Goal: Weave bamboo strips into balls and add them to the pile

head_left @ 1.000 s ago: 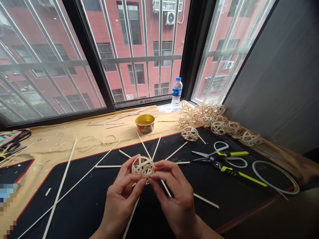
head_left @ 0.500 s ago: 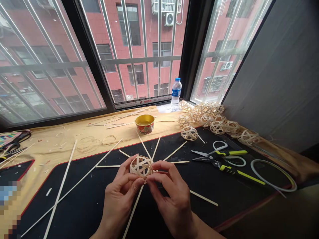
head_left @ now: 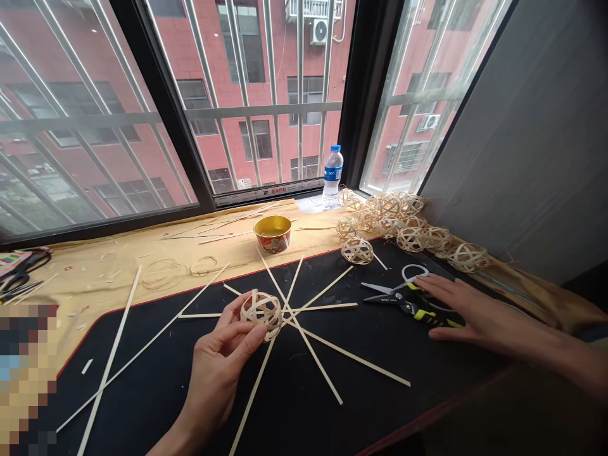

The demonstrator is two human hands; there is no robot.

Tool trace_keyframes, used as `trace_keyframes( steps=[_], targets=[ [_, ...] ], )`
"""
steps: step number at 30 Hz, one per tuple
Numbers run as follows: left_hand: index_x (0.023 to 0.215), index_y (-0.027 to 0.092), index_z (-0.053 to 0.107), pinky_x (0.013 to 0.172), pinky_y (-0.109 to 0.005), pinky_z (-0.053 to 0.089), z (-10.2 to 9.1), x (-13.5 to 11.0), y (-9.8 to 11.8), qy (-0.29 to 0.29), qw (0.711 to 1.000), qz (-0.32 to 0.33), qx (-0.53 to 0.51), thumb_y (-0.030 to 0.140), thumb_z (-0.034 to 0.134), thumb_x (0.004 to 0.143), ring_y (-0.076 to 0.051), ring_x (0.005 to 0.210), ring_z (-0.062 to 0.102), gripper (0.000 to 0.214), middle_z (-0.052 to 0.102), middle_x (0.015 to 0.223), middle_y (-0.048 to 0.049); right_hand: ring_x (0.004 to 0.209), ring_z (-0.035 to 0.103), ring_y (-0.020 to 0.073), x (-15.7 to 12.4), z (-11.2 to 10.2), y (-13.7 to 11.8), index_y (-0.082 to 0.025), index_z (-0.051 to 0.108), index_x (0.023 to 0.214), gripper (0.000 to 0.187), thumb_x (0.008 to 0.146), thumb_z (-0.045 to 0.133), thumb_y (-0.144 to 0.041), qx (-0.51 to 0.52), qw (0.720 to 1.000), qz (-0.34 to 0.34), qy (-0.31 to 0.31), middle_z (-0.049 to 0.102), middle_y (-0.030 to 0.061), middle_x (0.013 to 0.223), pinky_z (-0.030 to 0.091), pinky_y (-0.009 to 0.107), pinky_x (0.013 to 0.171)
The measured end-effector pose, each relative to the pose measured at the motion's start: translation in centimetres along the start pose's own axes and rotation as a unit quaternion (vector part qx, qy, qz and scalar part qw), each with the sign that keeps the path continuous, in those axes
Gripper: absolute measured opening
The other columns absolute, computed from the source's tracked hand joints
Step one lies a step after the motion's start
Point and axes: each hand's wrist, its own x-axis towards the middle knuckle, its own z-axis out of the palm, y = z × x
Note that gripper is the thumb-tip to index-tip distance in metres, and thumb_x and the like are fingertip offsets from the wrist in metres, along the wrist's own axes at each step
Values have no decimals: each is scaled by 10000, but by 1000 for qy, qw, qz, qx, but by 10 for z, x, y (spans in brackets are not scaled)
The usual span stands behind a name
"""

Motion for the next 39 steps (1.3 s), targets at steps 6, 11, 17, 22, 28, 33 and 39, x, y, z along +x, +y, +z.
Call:
trace_keyframes(
  steps=[6, 11, 17, 22, 28, 33, 39],
  targets=[
    [685, 203, 772, 1092, -360, 331, 1, 0, 2, 5, 1000, -6, -24, 363, 776, 658, -297, 1361, 340, 162, 537, 1338, -119, 959, 652, 296, -5, -8, 0, -171, 566, 1258, 473, 827, 570, -365, -36, 998, -47, -9, 641, 162, 1103, 565, 376, 765],
    [683, 187, 769, 1112, -414, 298, 0, 1, 4, 9, 998, -20, -55, 355, 769, 666, -301, 1381, 294, 168, 610, 1243, -147, 1075, 542, 405, 2, -19, -20, -82, 511, 1290, 544, 779, 526, -267, -143, 986, -39, 79, 569, 226, 1101, 406, 571, 959],
    [699, 186, 775, 1134, -451, 262, 2, 1, 5, 20, 994, -27, -102, 328, 791, 641, -310, 1371, 310, 155, 665, 1149, -140, 1049, 558, 319, 29, -47, -94, -104, 198, 1464, 676, 836, 432, -197, -51, 985, 9, 162, 503, 196, 1158, 511, 453, 868],
    [677, 167, 766, 1132, -442, 278, 3, -2, 7, 35, 992, -22, -116, 331, 800, 628, -325, 1358, 330, 175, 636, 1193, -144, 1044, 537, 287, 47, -37, -161, -91, 324, 1387, 687, 716, 464, -67, 28, 991, -33, 124, 509, 173, 1148, 516, 430, 882],
    [670, 181, 761, 1129, -415, 292, 1, -3, 9, 12, 994, -6, -109, 321, 764, 692, -294, 1375, 316, 142, 660, 1162, -133, 940, 551, 276, 57, -23, -186, -60, 368, 1345, 657, 698, 483, -61, 67, 983, -52, 161, 561, 165, 1034, 526, 425, 785],
    [680, 177, 764, 1122, -400, 305, 1, -3, 8, 17, 993, -10, -120, 328, 773, 681, -297, 1383, 301, 151, 655, 1183, -136, 865, 548, 262, 58, -17, -191, -78, 320, 1403, 676, 747, 484, -74, 63, 980, -53, 182, 566, 154, 984, 513, 398, 706],
    [669, 166, 754, 1122, -437, 302, 4, -3, 5, 29, 987, -39, -156, 334, 789, 665, -304, 1362, 335, 171, 617, 1244, -135, 874, 530, 269, 56, -12, -201, -43, 287, 1421, 720, 726, 475, -24, 36, 978, -57, 195, 557, 171, 982, 502, 410, 708]
  ],
)
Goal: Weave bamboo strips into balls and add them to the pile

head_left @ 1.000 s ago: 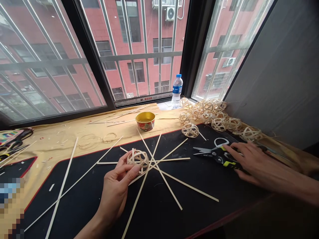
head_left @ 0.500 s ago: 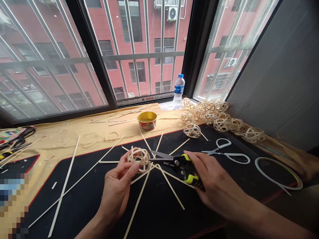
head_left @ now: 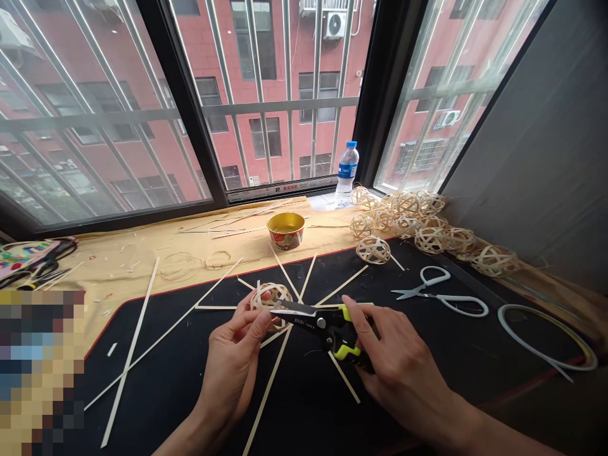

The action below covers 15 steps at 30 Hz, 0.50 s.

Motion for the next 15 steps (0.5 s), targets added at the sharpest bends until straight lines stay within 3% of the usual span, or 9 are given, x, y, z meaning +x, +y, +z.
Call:
trace_keyframes(
  steps=[15],
  targets=[
    [681, 165, 760, 1083, -421, 371, 0, -1, -3, 16, 1000, 16, 11, 328, 806, 635, -325, 1367, 325, 175, 593, 1286, -129, 751, 571, 241, -3, -2, -7, -46, 338, 1366, 590, 788, 448, -92, 31, 999, -1, -28, 592, 144, 896, 519, 360, 616]
  ],
)
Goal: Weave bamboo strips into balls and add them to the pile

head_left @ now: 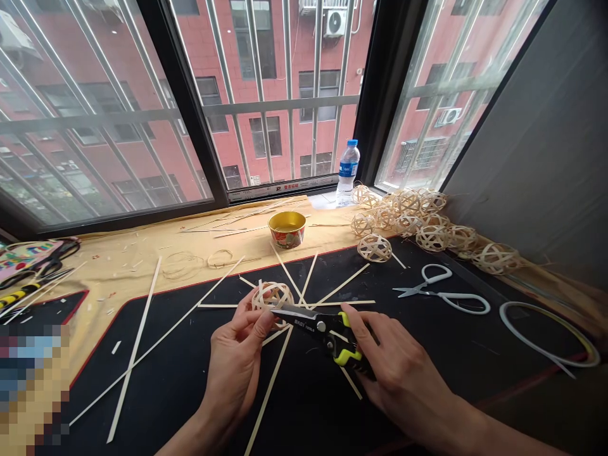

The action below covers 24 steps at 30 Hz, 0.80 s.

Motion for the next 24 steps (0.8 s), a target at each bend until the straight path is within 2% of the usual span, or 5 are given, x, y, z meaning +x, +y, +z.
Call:
trace_keyframes(
  steps=[5, 14, 20, 24],
  targets=[
    [667, 165, 757, 1097, -435, 349, -1, 0, -1, 3, 1000, 13, 6, 321, 798, 646, -332, 1346, 362, 163, 549, 1336, -125, 740, 577, 225, -3, 2, 0, -79, 345, 1364, 575, 802, 465, -101, 37, 999, 12, -19, 596, 128, 900, 530, 338, 622],
    [653, 178, 754, 1133, -440, 274, -1, -3, -1, -3, 999, 29, 20, 312, 787, 664, -313, 1354, 353, 139, 548, 1338, -119, 695, 566, 216, 0, -3, 2, -22, 369, 1319, 651, 669, 398, 5, 2, 1000, -16, -7, 577, 123, 826, 541, 337, 579],
    [683, 177, 764, 1132, -444, 274, -3, -1, -4, -11, 998, 41, 45, 336, 773, 683, -330, 1355, 353, 159, 503, 1381, -124, 681, 568, 212, -5, 2, 4, -34, 353, 1336, 679, 660, 388, 17, 5, 1000, -9, 0, 570, 105, 797, 545, 327, 571],
    [694, 174, 767, 1137, -430, 266, -3, 2, -6, -16, 998, 37, 53, 327, 777, 679, -323, 1364, 339, 153, 533, 1345, -130, 683, 578, 197, -9, 2, 6, -33, 352, 1331, 638, 697, 394, 24, 25, 1000, -9, -8, 579, 105, 816, 549, 297, 583]
  ],
)
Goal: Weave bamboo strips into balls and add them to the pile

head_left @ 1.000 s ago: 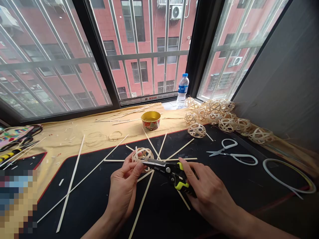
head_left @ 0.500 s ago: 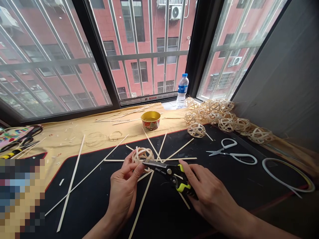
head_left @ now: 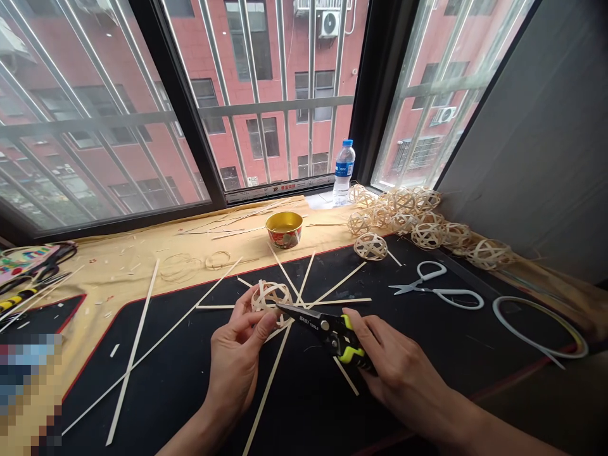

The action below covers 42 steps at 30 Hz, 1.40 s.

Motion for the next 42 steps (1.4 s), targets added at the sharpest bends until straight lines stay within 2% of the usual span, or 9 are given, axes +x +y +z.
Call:
trace_keyframes(
  steps=[4, 8, 13, 16, 19, 20, 23, 28, 42],
  targets=[
    [720, 181, 768, 1135, -427, 272, -1, 1, 2, -17, 1000, 3, -3, 314, 754, 711, -300, 1374, 324, 134, 584, 1273, -133, 834, 605, 233, -2, -8, 16, -61, 360, 1344, 559, 794, 453, -84, -8, 1000, 30, 0, 596, 144, 956, 563, 338, 710],
    [708, 187, 766, 1137, -424, 264, -2, 0, 5, -23, 1000, 7, 2, 315, 743, 726, -291, 1380, 309, 132, 614, 1222, -132, 1028, 580, 315, -16, -22, 69, -96, 412, 1322, 516, 834, 503, -239, -90, 992, 83, -11, 583, 182, 1139, 510, 464, 876],
    [694, 176, 760, 1144, -428, 241, -2, 0, 2, -16, 1000, -18, 8, 335, 767, 694, -312, 1366, 325, 159, 556, 1307, -118, 984, 626, 333, -61, -35, 150, -178, 501, 1254, 524, 849, 538, -508, -124, 984, 102, -78, 628, 160, 1111, 525, 439, 823],
    [696, 181, 759, 1143, -416, 245, -2, 0, -1, -16, 999, -20, 20, 346, 770, 692, -301, 1352, 354, 165, 557, 1308, -118, 977, 639, 321, -72, -37, 168, -206, 527, 1233, 473, 880, 487, -518, -127, 982, 100, -100, 632, 146, 1116, 539, 414, 798],
    [692, 189, 759, 1142, -413, 247, -1, -1, -3, -20, 999, -15, 40, 358, 771, 690, -296, 1357, 351, 169, 559, 1312, -118, 980, 638, 325, -52, -34, 144, -195, 572, 1170, 403, 905, 467, -481, -95, 989, 106, -46, 621, 148, 1121, 540, 465, 818],
    [696, 192, 761, 1143, -415, 244, -1, -2, -3, -23, 998, -16, 48, 362, 771, 689, -297, 1362, 345, 170, 550, 1327, -116, 961, 643, 316, -39, -32, 127, -191, 595, 1120, 354, 914, 469, -450, -72, 992, 100, 17, 634, 141, 1071, 538, 475, 817],
    [726, 205, 768, 1138, -404, 261, -1, -5, -3, -38, 997, -16, 66, 373, 767, 691, -297, 1371, 334, 172, 520, 1365, -102, 880, 652, 195, 5, -24, 60, -195, 616, 1041, 168, 886, 559, -166, 63, 986, 60, 139, 651, 78, 948, 555, 325, 786],
    [731, 225, 771, 1119, -359, 311, -1, -10, -1, -60, 993, -4, 106, 397, 747, 712, -287, 1360, 361, 175, 521, 1366, -78, 816, 636, 141, 50, -7, -20, -160, 632, 1038, 233, 824, 609, -70, 241, 952, 8, 191, 628, 77, 923, 566, 242, 707],
    [699, 234, 764, 1064, -322, 393, -1, -15, 3, -77, 989, 33, 125, 382, 739, 724, -277, 1339, 400, 152, 595, 1283, -76, 869, 594, 190, 59, -1, -27, -145, 668, 994, 213, 815, 603, -51, 216, 950, -61, 216, 653, 96, 884, 557, 310, 701]
  ],
)
